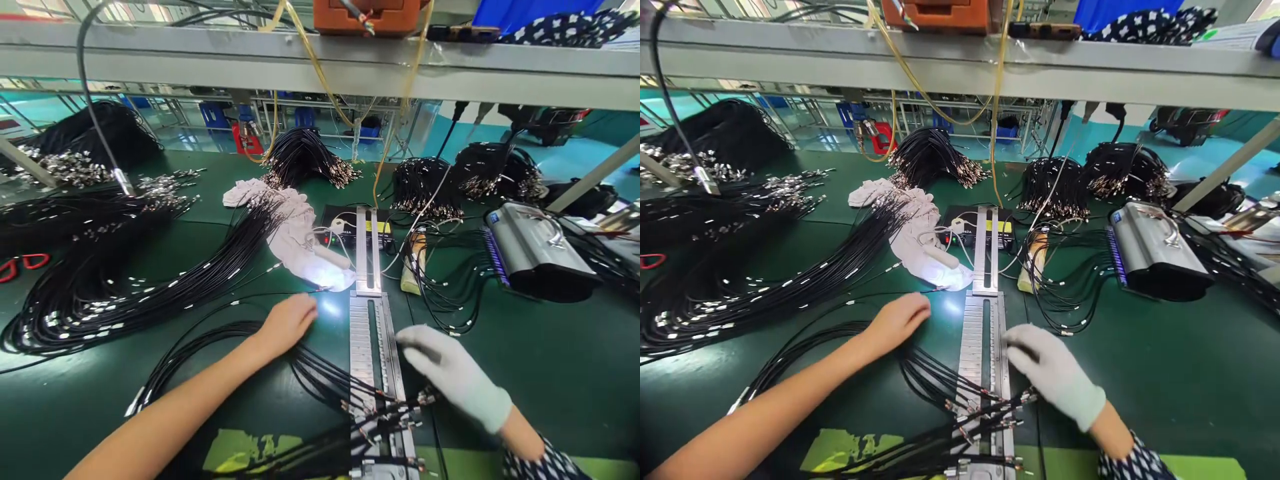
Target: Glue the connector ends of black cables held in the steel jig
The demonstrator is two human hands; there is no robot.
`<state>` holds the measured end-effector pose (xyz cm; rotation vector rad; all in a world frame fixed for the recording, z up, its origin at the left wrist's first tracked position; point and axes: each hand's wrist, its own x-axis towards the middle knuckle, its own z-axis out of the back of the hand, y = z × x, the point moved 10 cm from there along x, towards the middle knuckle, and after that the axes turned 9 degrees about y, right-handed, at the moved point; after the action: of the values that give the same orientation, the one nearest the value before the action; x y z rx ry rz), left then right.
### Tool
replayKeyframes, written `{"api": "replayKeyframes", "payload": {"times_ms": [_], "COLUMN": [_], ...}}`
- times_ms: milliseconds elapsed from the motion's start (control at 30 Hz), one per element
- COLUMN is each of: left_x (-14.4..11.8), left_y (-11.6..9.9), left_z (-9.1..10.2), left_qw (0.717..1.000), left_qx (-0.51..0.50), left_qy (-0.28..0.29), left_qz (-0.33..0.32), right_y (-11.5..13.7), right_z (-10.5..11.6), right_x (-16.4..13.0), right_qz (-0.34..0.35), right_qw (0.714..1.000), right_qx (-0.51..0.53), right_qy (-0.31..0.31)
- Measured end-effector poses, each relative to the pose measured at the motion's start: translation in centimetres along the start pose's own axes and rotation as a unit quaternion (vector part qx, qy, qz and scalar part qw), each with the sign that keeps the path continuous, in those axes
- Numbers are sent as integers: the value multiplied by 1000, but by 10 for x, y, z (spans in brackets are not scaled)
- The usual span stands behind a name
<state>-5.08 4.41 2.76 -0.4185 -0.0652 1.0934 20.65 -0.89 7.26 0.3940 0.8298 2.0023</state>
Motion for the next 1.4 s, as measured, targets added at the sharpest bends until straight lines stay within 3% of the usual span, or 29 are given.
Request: {"api": "replayKeyframes", "payload": {"times_ms": [67,133,200,267,367,433,500,533,600,667,700,800,867,967,1133,1400], "left_x": [15,27,26,5,-57,-103,-134,-136,-107,-61,-33,36,58,64,61,66], "left_y": [22,40,49,48,25,-5,-39,-57,-99,-132,-138,-113,-89,-74,-82,-78], "left_z": [19,24,25,37,80,120,148,153,134,92,66,1,-20,-27,-30,-25], "left_qw": [996,994,995,994,976,948,912,901,921,935,947,980,990,992,986,983], "left_qx": [13,11,2,-29,-62,-22,21,33,52,66,84,84,69,47,40,85], "left_qy": [-75,-90,-83,-105,-202,-308,-403,-426,-360,-263,-206,-72,-46,-44,-19,-26], "left_qz": [41,58,52,26,-46,-78,-72,-78,-140,-227,-234,-163,-118,-111,-158,-162], "right_y": [-36,-61,-70,-70,-71,-71,-69,-67,-65,-65,-65,-70,-73,-76,-78,-70], "right_z": [3,-2,-9,-16,-22,-24,-23,-21,-19,-17,-16,-15,-16,-18,-20,-16], "right_x": [11,22,31,37,41,43,44,44,44,42,41,39,40,41,41,40], "right_qz": [-52,-65,-41,-10,-3,-11,-11,-9,-8,-10,-11,-17,-20,-21,-27,-35], "right_qw": [996,989,987,988,989,989,990,990,990,988,987,981,980,980,981,981], "right_qx": [63,115,131,108,74,70,64,58,49,58,69,109,121,125,129,131], "right_qy": [-34,-65,-89,-112,-131,-127,-126,-128,-133,-140,-145,-158,-156,-151,-142,-136]}}
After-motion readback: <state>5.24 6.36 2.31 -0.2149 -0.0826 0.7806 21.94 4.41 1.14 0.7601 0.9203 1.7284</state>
